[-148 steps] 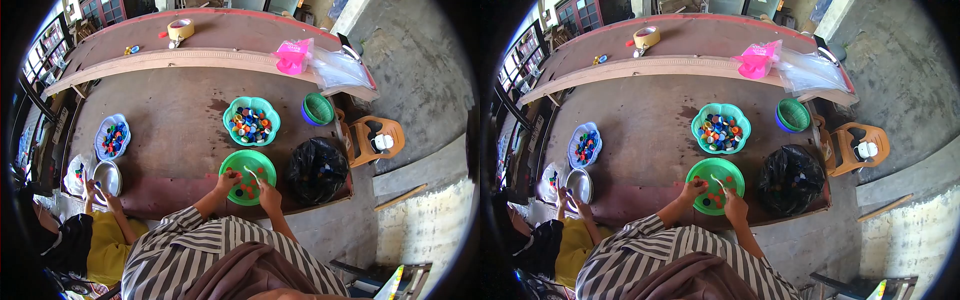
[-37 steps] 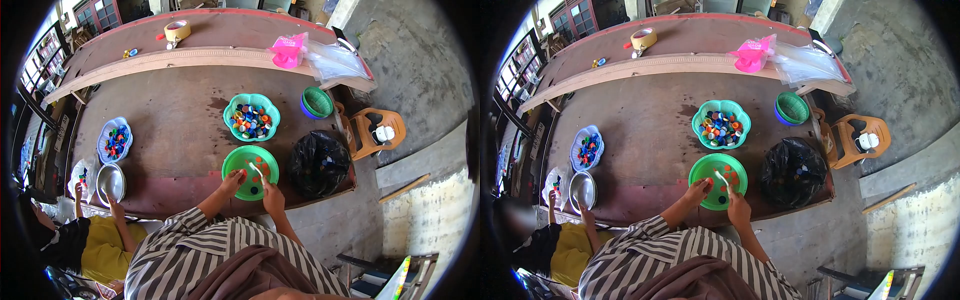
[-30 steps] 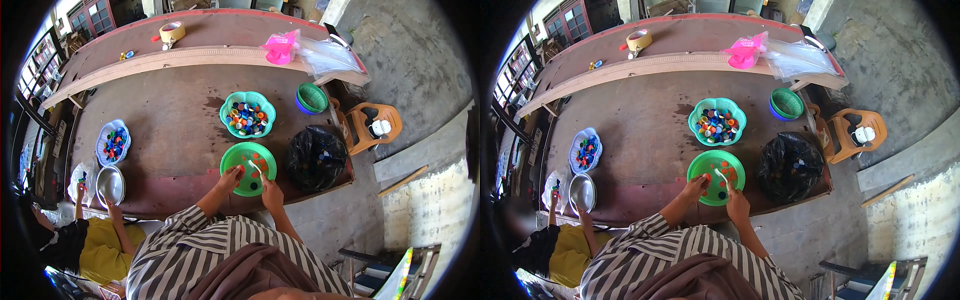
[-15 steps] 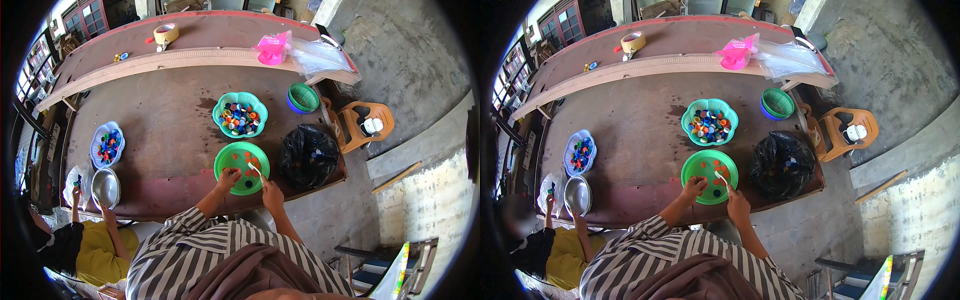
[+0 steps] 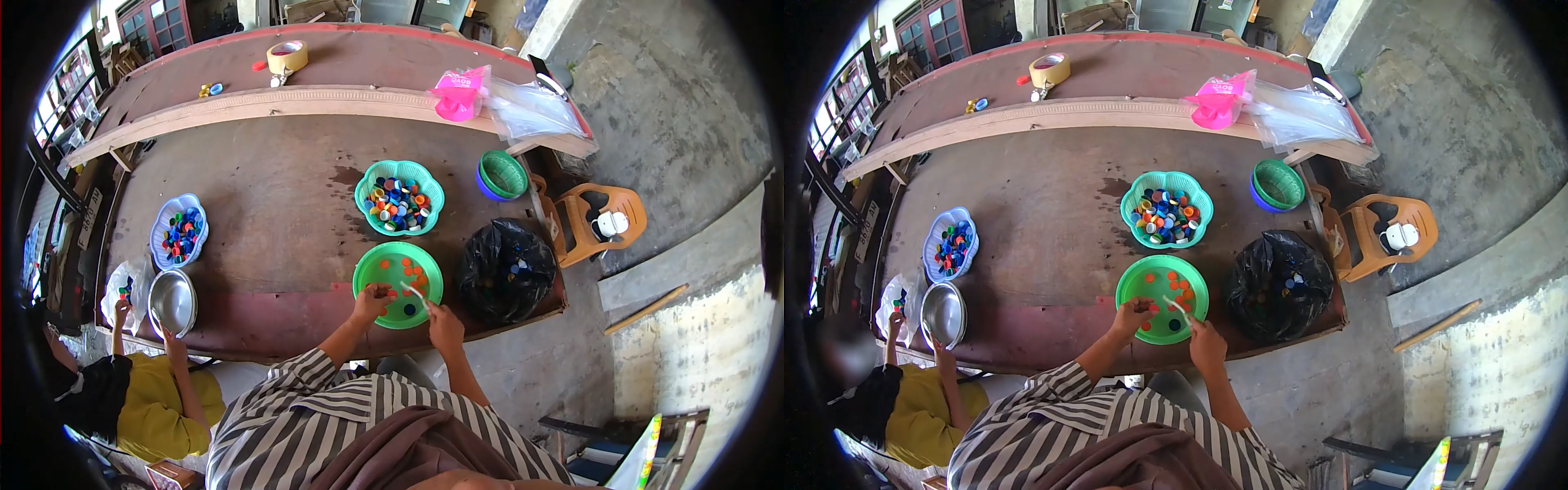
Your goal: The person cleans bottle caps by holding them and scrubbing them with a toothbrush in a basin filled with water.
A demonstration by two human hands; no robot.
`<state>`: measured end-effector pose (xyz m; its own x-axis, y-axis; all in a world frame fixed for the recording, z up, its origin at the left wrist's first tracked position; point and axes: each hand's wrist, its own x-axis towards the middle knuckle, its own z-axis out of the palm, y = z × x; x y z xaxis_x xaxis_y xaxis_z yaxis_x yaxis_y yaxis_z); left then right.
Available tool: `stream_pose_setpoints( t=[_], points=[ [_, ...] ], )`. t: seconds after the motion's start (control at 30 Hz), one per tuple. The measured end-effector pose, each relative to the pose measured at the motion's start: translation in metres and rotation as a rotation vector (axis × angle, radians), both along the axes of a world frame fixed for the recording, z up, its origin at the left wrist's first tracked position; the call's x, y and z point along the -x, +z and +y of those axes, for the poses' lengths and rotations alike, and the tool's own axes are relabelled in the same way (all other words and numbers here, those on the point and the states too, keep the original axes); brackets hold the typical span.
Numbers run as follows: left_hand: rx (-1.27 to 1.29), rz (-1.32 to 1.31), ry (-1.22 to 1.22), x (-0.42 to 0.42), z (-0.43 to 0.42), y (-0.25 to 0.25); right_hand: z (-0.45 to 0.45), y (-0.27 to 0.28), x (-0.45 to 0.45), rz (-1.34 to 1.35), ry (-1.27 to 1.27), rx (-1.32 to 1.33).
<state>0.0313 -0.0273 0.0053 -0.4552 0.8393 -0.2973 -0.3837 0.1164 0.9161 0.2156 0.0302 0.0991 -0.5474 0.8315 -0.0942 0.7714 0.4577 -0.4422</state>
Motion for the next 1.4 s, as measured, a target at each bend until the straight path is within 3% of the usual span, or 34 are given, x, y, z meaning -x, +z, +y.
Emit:
stream_pose_setpoints(
  t=[0.07,0.13,0.27,0.33,0.43,0.53,0.6,0.77,0.87,0.93,1.13,1.27,1.4],
  points=[
    [0.011,-0.005,-0.003,0.002,-0.001,-0.001,0.000,-0.001,-0.001,-0.027,-0.065,0.005],
    [0.021,-0.013,-0.012,0.001,-0.003,-0.001,-0.001,-0.001,-0.003,0.152,0.148,0.053],
    [-0.028,-0.042,0.006,-0.002,-0.002,-0.003,0.004,-0.008,-0.006,0.040,0.060,-0.027],
    [0.000,-0.053,0.006,-0.004,-0.001,-0.006,0.008,-0.005,-0.003,0.118,-0.023,-0.013],
    [-0.110,-0.104,0.036,-0.009,0.000,-0.008,0.006,0.001,-0.005,0.106,0.164,0.055],
    [-0.108,-0.102,0.004,-0.009,0.007,0.001,0.021,-0.005,-0.007,0.088,0.058,-0.019],
    [0.035,-0.058,-0.022,-0.009,0.004,0.007,0.027,0.001,-0.006,0.141,0.082,-0.004],
    [-0.042,-0.053,-0.036,-0.003,0.007,0.014,0.040,-0.005,-0.006,0.219,0.189,0.034],
    [-0.011,-0.063,-0.013,-0.003,0.009,0.021,0.054,-0.008,-0.005,0.120,0.123,-0.030],
    [0.003,-0.065,-0.008,-0.001,0.009,0.022,0.057,-0.015,-0.004,0.232,0.296,-0.061],
    [0.062,-0.018,-0.029,0.001,0.015,0.040,0.074,-0.006,-0.006,0.132,0.210,-0.220],
    [0.023,-0.016,0.003,0.004,0.016,0.036,0.080,-0.022,-0.007,0.241,0.403,-0.157],
    [0.048,0.034,-0.028,0.004,0.022,0.034,0.093,-0.016,-0.008,0.216,0.227,-0.154]
  ],
)
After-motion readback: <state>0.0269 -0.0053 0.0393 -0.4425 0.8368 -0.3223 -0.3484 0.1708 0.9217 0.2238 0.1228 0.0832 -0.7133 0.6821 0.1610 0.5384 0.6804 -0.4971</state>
